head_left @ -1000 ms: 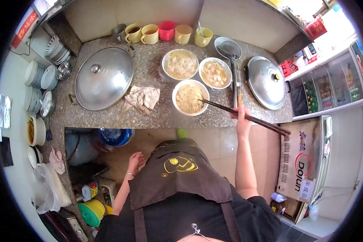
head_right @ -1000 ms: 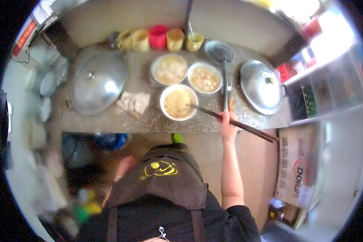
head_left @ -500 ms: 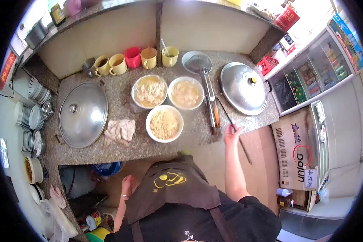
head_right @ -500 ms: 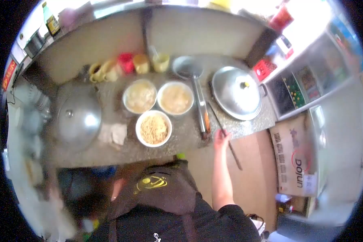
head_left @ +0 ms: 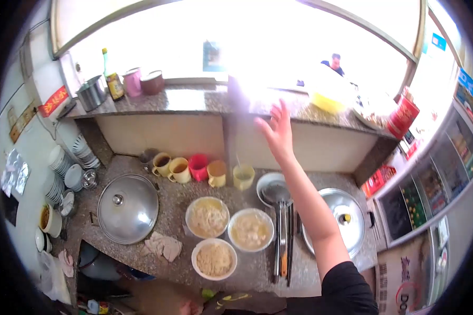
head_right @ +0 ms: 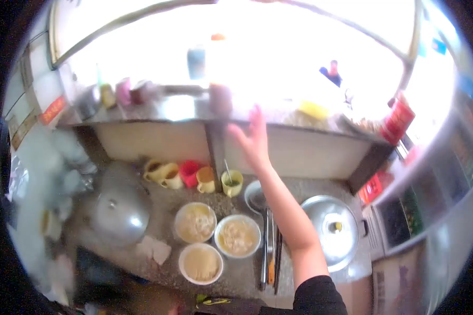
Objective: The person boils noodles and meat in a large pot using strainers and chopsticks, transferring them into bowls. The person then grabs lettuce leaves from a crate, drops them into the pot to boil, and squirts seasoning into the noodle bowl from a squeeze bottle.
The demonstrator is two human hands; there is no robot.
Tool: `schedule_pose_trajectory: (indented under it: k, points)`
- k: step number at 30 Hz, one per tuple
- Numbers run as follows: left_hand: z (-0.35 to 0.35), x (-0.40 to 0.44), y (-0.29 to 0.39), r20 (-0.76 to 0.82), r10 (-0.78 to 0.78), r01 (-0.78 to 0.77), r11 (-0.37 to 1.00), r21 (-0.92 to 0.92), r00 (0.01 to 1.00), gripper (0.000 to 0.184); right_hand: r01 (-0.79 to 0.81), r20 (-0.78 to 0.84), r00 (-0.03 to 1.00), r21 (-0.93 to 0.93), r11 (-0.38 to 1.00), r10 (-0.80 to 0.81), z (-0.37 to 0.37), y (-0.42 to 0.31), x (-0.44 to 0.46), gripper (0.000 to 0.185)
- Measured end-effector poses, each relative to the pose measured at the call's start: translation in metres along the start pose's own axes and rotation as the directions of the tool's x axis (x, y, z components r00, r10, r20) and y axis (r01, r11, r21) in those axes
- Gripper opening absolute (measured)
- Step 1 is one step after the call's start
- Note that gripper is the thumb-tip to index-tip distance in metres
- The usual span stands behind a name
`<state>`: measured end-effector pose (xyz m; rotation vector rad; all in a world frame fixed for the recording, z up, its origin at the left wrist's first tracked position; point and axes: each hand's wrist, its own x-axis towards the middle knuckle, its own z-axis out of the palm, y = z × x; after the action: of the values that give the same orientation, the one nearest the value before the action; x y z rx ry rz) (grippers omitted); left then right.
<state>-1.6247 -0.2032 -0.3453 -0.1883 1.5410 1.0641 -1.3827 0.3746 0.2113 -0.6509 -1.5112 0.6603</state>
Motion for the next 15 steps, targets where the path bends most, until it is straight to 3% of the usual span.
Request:
schedule_pose_trajectory:
  k: [1,2,4,7,8,9,10,12,13,14,15]
  points:
    - [0.009,-0.009,-0.006,-0.041,-0.020,0.020,1.000,0.002,0.999,0.020,0.128,-0.075,0.987,-0.183,0.975,-0.144,0.017,0.021,0.039,0.091]
    - [0.015,-0.017,-0.011,-0.069,-0.030,0.029,1.000,-0.012,0.997,0.020,0.152,-0.062,0.985,-0.158,0.976,-0.163,0.034,0.011,0.068,0.091]
    - [0.028,-0.034,-0.018,-0.095,-0.030,0.025,0.998,-0.050,0.995,0.021,-0.189,-0.034,0.982,-0.281,0.941,0.187,0.061,-0.021,0.106,0.094]
    - [0.033,-0.059,-0.052,-0.123,-0.004,-0.010,0.994,-0.111,0.992,0.025,-0.277,0.084,0.947,-0.284,0.918,0.311,0.074,-0.025,0.122,0.091]
    - [0.035,-0.081,-0.071,-0.142,-0.008,-0.012,0.991,-0.133,0.990,0.027,-0.019,0.087,0.995,-0.366,0.931,0.055,0.067,0.019,0.141,0.081]
    - [0.043,-0.107,-0.075,-0.163,-0.011,-0.014,0.988,-0.153,0.987,0.029,0.241,0.116,0.970,-0.419,0.875,-0.212,0.067,0.041,0.132,0.073]
    - [0.047,-0.128,-0.079,-0.191,-0.027,-0.008,0.984,-0.180,0.981,0.031,0.309,0.064,0.949,-0.380,0.872,-0.308,0.058,0.057,0.128,0.072]
    - [0.052,-0.169,-0.055,-0.250,-0.066,0.013,0.978,-0.208,0.966,0.035,0.280,0.009,0.959,-0.164,0.946,-0.283,0.036,-0.009,0.067,0.071]
    - [0.027,-0.147,-0.107,-0.172,-0.040,-0.004,0.968,-0.250,0.984,0.030,0.224,0.068,0.973,-0.079,0.971,-0.219,0.030,-0.043,0.033,0.071]
    - [0.009,-0.135,-0.122,-0.147,-0.007,-0.022,0.981,-0.192,0.989,0.026,0.258,0.212,0.955,-0.250,0.933,-0.207,0.009,-0.057,0.007,0.070]
    - [-0.009,-0.103,-0.148,-0.124,0.087,-0.111,0.973,-0.200,0.988,0.019,0.225,0.375,0.913,-0.129,0.966,-0.162,0.004,-0.080,-0.035,0.066]
